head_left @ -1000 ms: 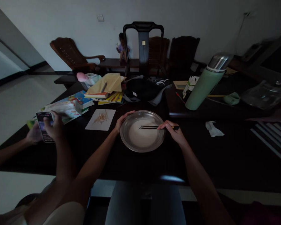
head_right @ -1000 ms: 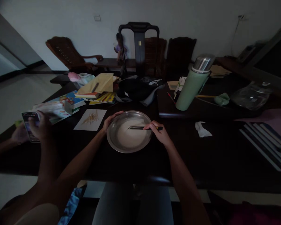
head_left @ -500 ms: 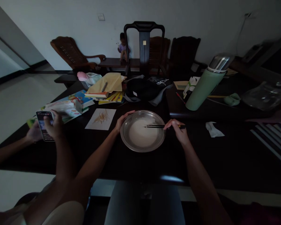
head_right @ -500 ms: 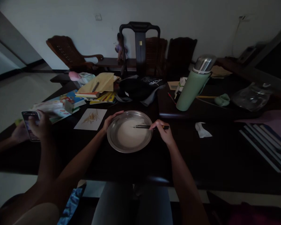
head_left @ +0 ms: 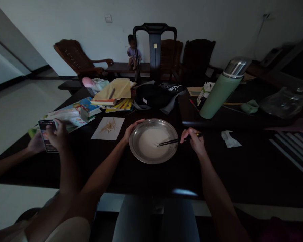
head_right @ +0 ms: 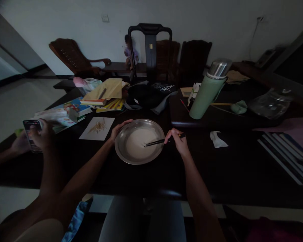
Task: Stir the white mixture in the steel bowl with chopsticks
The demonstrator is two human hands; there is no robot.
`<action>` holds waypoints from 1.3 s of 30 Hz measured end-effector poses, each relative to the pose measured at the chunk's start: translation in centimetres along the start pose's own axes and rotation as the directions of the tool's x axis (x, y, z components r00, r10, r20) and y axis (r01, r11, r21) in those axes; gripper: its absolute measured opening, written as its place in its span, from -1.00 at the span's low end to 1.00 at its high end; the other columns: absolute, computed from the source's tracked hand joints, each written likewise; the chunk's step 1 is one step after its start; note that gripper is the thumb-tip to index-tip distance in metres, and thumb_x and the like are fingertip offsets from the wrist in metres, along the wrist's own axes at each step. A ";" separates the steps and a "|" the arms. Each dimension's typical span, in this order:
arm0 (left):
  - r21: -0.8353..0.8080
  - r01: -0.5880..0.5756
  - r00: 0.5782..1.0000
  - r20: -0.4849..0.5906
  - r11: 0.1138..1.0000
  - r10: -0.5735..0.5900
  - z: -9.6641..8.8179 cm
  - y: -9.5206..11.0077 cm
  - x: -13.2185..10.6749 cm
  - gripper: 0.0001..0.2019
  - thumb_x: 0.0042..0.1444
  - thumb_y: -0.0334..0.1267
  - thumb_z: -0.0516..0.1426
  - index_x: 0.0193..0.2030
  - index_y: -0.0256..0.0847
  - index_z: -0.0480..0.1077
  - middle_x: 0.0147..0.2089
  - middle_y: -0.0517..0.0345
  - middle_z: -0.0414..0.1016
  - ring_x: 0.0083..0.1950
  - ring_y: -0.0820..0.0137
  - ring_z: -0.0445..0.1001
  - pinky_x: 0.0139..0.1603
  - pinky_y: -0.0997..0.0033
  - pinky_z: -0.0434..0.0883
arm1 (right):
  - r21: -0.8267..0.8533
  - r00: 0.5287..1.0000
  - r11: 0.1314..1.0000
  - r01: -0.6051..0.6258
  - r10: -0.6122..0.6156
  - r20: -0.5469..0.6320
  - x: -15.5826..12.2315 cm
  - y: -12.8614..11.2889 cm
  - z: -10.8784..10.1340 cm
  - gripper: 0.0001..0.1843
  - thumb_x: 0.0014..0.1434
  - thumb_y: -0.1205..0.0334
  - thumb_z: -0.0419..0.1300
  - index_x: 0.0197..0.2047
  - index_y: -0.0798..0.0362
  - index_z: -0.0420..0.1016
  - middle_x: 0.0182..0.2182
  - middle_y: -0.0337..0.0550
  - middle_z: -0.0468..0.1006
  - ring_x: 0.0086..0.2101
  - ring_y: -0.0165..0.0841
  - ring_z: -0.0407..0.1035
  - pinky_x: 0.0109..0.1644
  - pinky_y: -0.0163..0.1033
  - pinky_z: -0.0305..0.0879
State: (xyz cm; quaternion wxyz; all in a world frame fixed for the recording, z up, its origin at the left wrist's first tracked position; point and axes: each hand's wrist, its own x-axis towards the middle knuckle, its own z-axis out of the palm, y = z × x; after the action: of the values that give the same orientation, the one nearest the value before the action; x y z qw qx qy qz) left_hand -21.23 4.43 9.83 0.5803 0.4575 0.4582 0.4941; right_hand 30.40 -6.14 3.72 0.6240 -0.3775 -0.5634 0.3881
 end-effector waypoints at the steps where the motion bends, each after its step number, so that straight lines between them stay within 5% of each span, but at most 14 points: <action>1: 0.009 -0.010 1.000 -0.002 1.000 0.010 -0.3 0.1 0.1 -0.30 0.20 0.29 -0.36 0.09 0.17 0.47 0.11 0.43 0.49 0.40 -0.13 -0.11 0.05 -0.27 0.35 | -0.005 0.999 1.000 -0.014 0.014 0.041 0.0 0.0 0.1 -0.55 0.31 -0.04 0.01 -0.50 0.00 0.45 -0.62 -0.22 0.51 -0.52 -0.35 0.38 -0.38 -0.21 0.28; 5: 0.028 -0.074 0.989 0.133 0.997 0.069 -0.2 -0.7 0.3 -0.25 0.13 0.38 -0.32 0.12 0.12 0.46 0.10 0.36 0.50 0.42 -0.12 -0.15 0.13 -0.25 0.31 | -0.123 0.981 0.992 -0.038 0.061 0.182 0.0 0.0 0.7 -0.58 0.27 -0.08 0.06 -0.44 -0.01 0.51 -0.47 -0.18 0.58 -0.36 -0.30 0.46 -0.14 -0.14 0.34; 9: 0.032 -0.095 0.962 0.260 0.995 0.084 -0.4 -1.8 1.0 -0.16 0.07 0.43 -0.36 0.13 0.06 0.46 0.10 0.25 0.51 0.43 -0.11 -0.18 0.13 -0.27 0.27 | -0.105 1.000 0.995 -0.002 0.003 0.011 0.2 0.2 0.1 -0.57 0.30 -0.04 0.04 -0.48 0.00 0.48 -0.53 -0.21 0.54 -0.43 -0.34 0.42 -0.25 -0.19 0.31; 12: -0.049 -0.260 0.917 0.299 0.964 0.262 -1.9 -2.6 1.7 -0.27 0.15 0.36 -0.29 0.07 0.07 0.50 0.10 0.23 0.51 0.43 -0.09 -0.16 0.13 -0.26 0.25 | -0.038 1.000 0.999 -0.010 0.010 -0.003 0.1 0.2 -0.1 -0.53 0.31 -0.05 0.00 -0.53 0.00 0.45 -0.63 -0.24 0.46 -0.54 -0.36 0.34 -0.39 -0.22 0.25; 15: -0.139 -0.424 0.852 0.273 0.895 0.447 -3.8 -3.7 2.6 -0.56 0.15 0.24 0.00 0.01 0.21 0.52 0.06 0.44 0.52 0.45 0.07 -0.19 0.31 -0.03 0.23 | -0.074 0.992 0.997 -0.033 0.041 0.118 0.0 0.2 0.3 -0.55 0.31 -0.05 0.01 -0.47 0.00 0.50 -0.56 -0.21 0.52 -0.45 -0.34 0.40 -0.29 -0.20 0.30; 18: -0.145 -0.515 0.830 0.165 0.845 0.533 -5.4 -4.6 3.4 -0.70 0.08 0.14 0.17 -0.04 0.35 0.51 0.03 0.70 0.49 0.47 0.30 -0.28 0.42 0.32 0.18 | -0.144 0.985 0.989 -0.033 0.057 0.166 0.1 0.2 0.5 -0.61 0.30 -0.04 0.05 -0.40 -0.01 0.54 -0.44 -0.19 0.58 -0.32 -0.31 0.46 -0.12 -0.16 0.32; 20: -0.119 -0.503 0.848 0.125 0.856 0.516 -6.5 -4.7 3.6 -0.66 0.06 0.18 0.16 -0.02 0.33 0.50 0.06 0.70 0.47 0.47 0.28 -0.27 0.40 0.30 0.20 | -0.140 0.996 0.990 -0.022 0.035 0.085 0.2 0.1 0.3 -0.58 0.30 -0.04 0.04 -0.44 -0.01 0.52 -0.47 -0.19 0.58 -0.35 -0.32 0.45 -0.15 -0.17 0.31; 23: -0.079 -0.386 0.911 0.127 0.919 0.393 -6.6 -3.9 3.1 -0.46 0.15 0.27 -0.10 0.04 0.12 0.50 0.12 0.40 0.48 0.45 0.04 -0.21 0.25 -0.08 0.24 | -0.068 1.000 0.998 -0.015 0.013 -0.028 0.2 0.0 -0.2 -0.53 0.31 -0.04 0.01 -0.52 0.00 0.46 -0.60 -0.22 0.50 -0.50 -0.35 0.37 -0.32 -0.21 0.28; 25: -0.089 -0.322 0.938 0.110 0.943 0.330 -4.1 -3.5 2.4 -0.25 0.24 0.22 -0.37 0.03 -0.09 0.51 0.13 0.10 0.49 0.43 -0.08 -0.19 0.10 -0.27 0.20 | -0.037 0.999 0.999 -0.032 0.033 0.017 0.1 -0.1 -0.1 -0.52 0.31 -0.06 0.00 -0.52 -0.01 0.45 -0.63 -0.23 0.48 -0.53 -0.35 0.35 -0.38 -0.22 0.27; 28: -0.133 -0.177 0.966 0.166 0.975 0.198 4.8 -4.9 1.8 -0.10 0.26 0.14 -0.55 0.01 -0.29 0.51 0.11 -0.21 0.47 0.41 -0.16 -0.13 0.01 -0.32 0.18 | -0.116 0.987 0.991 -0.060 0.076 0.141 0.1 -0.1 0.4 -0.57 0.28 -0.09 0.04 -0.44 -0.01 0.51 -0.51 -0.19 0.56 -0.41 -0.32 0.44 -0.23 -0.18 0.34; 31: -0.162 -0.070 0.966 0.233 0.984 0.107 15.6 -8.6 2.4 -0.29 0.36 0.07 -0.35 0.02 -0.33 0.49 0.12 -0.19 0.45 0.39 -0.14 0.03 0.12 -0.19 0.20 | -0.177 0.990 0.983 -0.044 0.067 0.122 0.2 0.0 0.4 -0.58 0.27 -0.10 0.06 -0.41 0.00 0.52 -0.44 -0.18 0.60 -0.33 -0.31 0.47 -0.13 -0.17 0.35; 33: -0.164 -0.049 0.959 0.268 0.985 0.092 20.3 -10.7 3.2 -0.54 0.36 -0.02 -0.09 -0.03 -0.32 0.50 0.13 -0.13 0.44 0.28 -0.11 0.24 0.14 -0.06 0.30 | -0.141 0.999 0.989 -0.033 0.035 0.016 0.3 0.1 0.0 -0.55 0.28 -0.08 0.04 -0.47 0.01 0.49 -0.52 -0.20 0.57 -0.41 -0.33 0.45 -0.24 -0.20 0.35; 35: -0.168 -0.042 0.955 0.284 0.985 0.089 22.1 -11.9 3.9 -0.71 0.30 -0.12 0.07 0.00 -0.25 0.46 0.12 -0.05 0.42 0.14 0.05 0.38 0.07 0.08 0.41 | -0.077 0.999 0.997 -0.031 0.028 -0.043 0.2 0.0 -0.3 -0.52 0.30 -0.06 0.01 -0.53 0.01 0.45 -0.61 -0.22 0.51 -0.51 -0.36 0.38 -0.36 -0.23 0.30; 39: -0.178 -0.036 0.949 0.304 0.983 0.090 20.8 -12.1 4.5 -0.69 0.27 -0.15 0.12 0.08 -0.25 0.40 0.12 -0.03 0.38 0.05 0.19 0.42 0.04 0.13 0.44 | -0.074 0.990 0.995 -0.072 0.080 0.114 0.0 -0.1 0.1 -0.54 0.31 -0.06 0.01 -0.47 0.00 0.50 -0.55 -0.20 0.54 -0.46 -0.34 0.42 -0.33 -0.21 0.32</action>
State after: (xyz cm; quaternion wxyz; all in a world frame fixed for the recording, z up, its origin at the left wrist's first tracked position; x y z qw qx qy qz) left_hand 1.56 6.11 0.91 0.6661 0.4924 0.3025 0.4716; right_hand 30.34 -6.14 3.80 0.5612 -0.3970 -0.5974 0.4130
